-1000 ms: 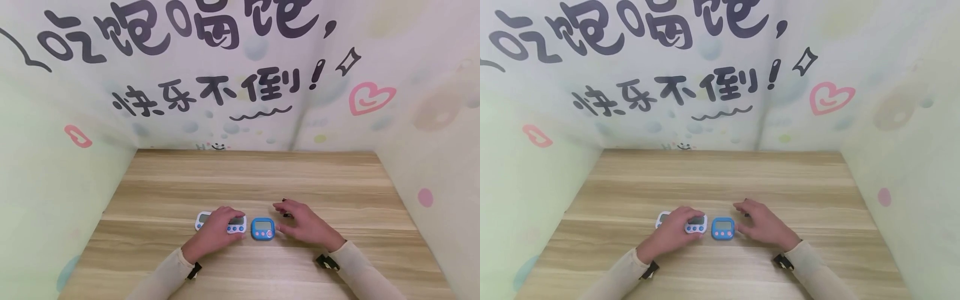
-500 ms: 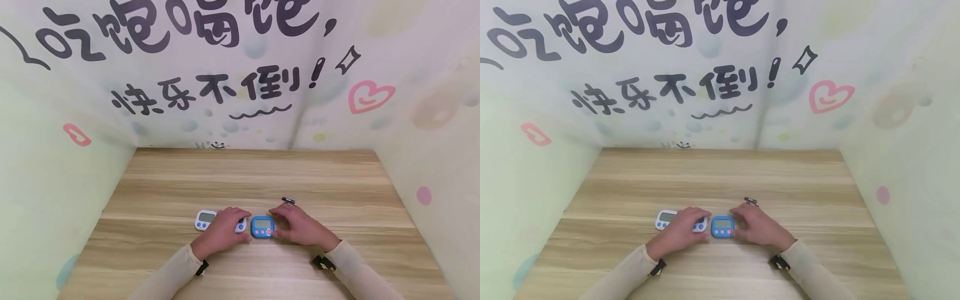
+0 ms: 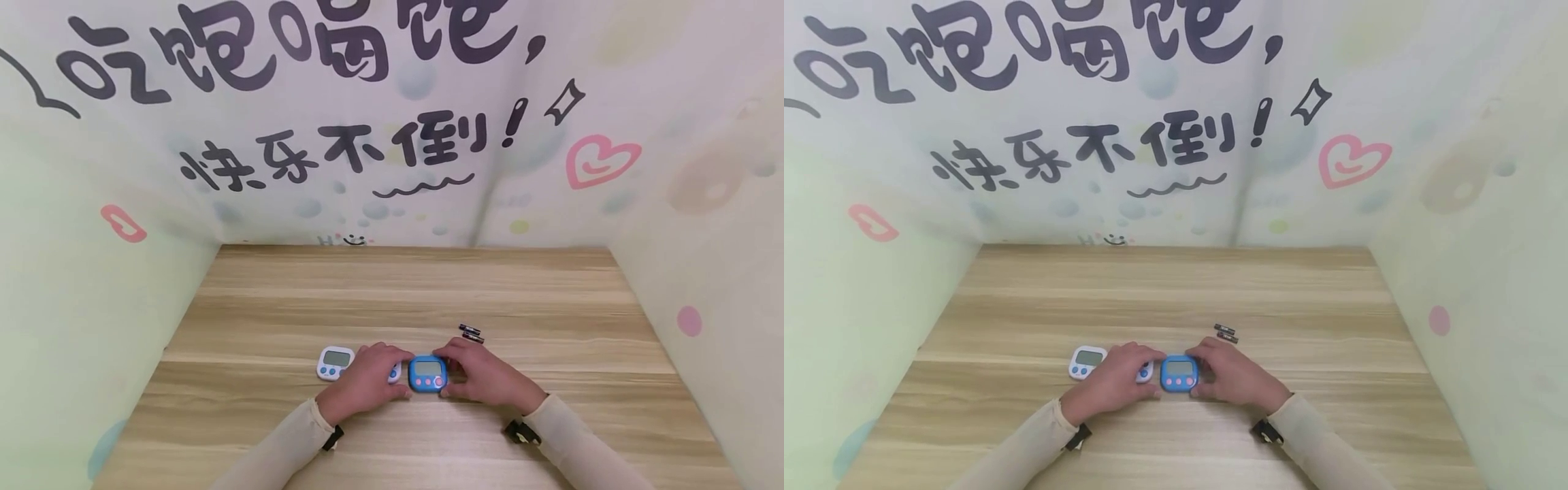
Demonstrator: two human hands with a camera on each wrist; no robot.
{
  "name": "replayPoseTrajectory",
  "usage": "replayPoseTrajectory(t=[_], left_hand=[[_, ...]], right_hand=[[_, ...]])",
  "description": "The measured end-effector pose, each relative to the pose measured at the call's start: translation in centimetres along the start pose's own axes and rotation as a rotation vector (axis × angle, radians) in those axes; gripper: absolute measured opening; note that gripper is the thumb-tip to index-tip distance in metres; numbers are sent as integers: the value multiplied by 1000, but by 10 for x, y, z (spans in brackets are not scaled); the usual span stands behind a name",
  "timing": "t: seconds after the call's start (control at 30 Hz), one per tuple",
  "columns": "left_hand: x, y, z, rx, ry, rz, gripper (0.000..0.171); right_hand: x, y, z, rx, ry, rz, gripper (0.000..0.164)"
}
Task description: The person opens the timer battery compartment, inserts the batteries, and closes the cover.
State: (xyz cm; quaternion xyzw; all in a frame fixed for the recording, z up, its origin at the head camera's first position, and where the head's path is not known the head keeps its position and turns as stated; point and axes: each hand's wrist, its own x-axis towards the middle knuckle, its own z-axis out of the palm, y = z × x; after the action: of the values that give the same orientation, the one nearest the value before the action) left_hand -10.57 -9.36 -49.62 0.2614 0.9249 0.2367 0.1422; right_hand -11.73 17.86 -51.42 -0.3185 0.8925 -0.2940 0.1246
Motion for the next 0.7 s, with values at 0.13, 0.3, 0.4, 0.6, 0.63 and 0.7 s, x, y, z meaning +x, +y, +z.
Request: replayPoseTrajectory(t=[0.13,0.3,0.4,0.6,0.63,0.7], left_hand=[[3,0,1,3,-3,7,57],[6,0,2,0,-1,6,57],[7,1,3,1,2,12,56],[8,3,2,12,3,6,56],[9,3,2,13,2,3,56],[10,3,3,11,-1,-3,56]], right_hand=[[0,-1,0,0,3,11,59],[0,-1,1,4,-4,23,60],[1,-2,1,5,-11,30,60],[1,-2,1,7,-21,30,56],[1,-2,1,5,-22,29,56],[1,-1,1,2,-23,27,55]])
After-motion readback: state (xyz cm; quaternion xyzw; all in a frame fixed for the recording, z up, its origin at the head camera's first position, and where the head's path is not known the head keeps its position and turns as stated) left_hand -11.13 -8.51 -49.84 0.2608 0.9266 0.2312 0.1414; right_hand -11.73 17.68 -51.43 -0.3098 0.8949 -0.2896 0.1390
